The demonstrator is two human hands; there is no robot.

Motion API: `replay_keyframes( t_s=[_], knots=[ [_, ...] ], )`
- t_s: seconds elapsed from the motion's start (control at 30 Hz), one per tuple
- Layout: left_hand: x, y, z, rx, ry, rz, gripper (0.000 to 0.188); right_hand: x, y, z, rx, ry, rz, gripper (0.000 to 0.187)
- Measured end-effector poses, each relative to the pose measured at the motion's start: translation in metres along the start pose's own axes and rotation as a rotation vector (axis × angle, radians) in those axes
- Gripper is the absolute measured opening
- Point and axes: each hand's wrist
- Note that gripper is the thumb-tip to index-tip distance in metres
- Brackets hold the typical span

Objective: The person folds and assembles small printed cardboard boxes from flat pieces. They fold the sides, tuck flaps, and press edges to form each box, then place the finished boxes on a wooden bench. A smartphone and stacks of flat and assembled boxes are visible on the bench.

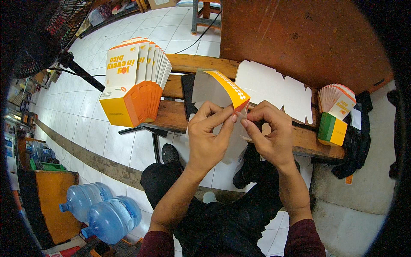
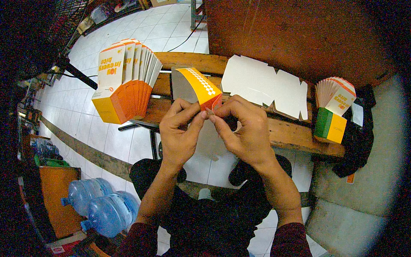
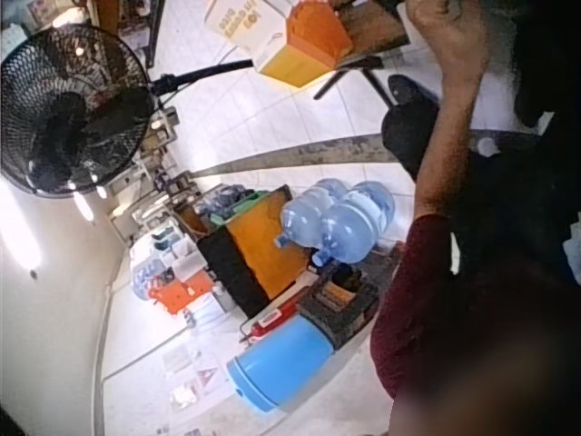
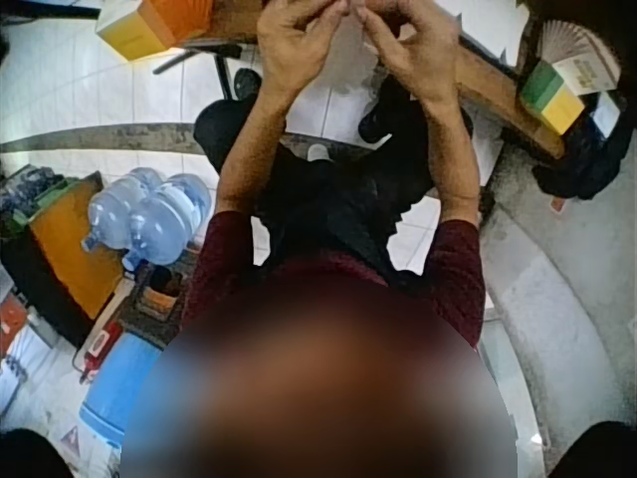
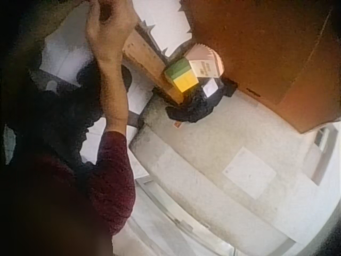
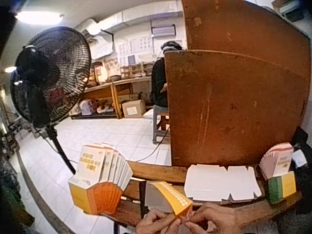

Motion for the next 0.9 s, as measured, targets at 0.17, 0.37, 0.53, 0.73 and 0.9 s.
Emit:
replay_keyframes(
  t_s=[0.17, 0.37, 0.53, 0.73, 0.9],
  knots=[
    [-0.003, 0.003, -0.001, 0.001, 0.009, -0.028, 0.02, -0.005, 0.001, 0.002, -0.037, -0.067, 0.07, 0.009],
    [-0.006, 0.007, 0.002, -0.037, -0.093, -0.022, 0.027, -0.009, 0.007, 0.002, -0.106, -0.003, 0.088, 0.006],
    [-0.005, 0.005, 0.007, -0.156, -0.169, -0.043, 0.031, -0.014, 0.009, -0.003, -0.001, 0.047, 0.116, 0.013],
    [-0.001, 0.004, 0.007, -0.222, -0.037, 0.115, 0.032, -0.004, 0.006, -0.005, 0.079, -0.056, -0.099, 0.03],
    [-0.016, 0.017, 0.011, -0.412, -0.247, -0.05, 0.034, 0.016, 0.001, 0.013, -0.248, -0.601, -0.056, 0.056]
  ],
)
Point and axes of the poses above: each hand's wrist, its own y-axis away from the middle knuckle, its own x-axis out of the back of the hand, z = x × y, and after that the axes turned 1 degree about -x, right-handed
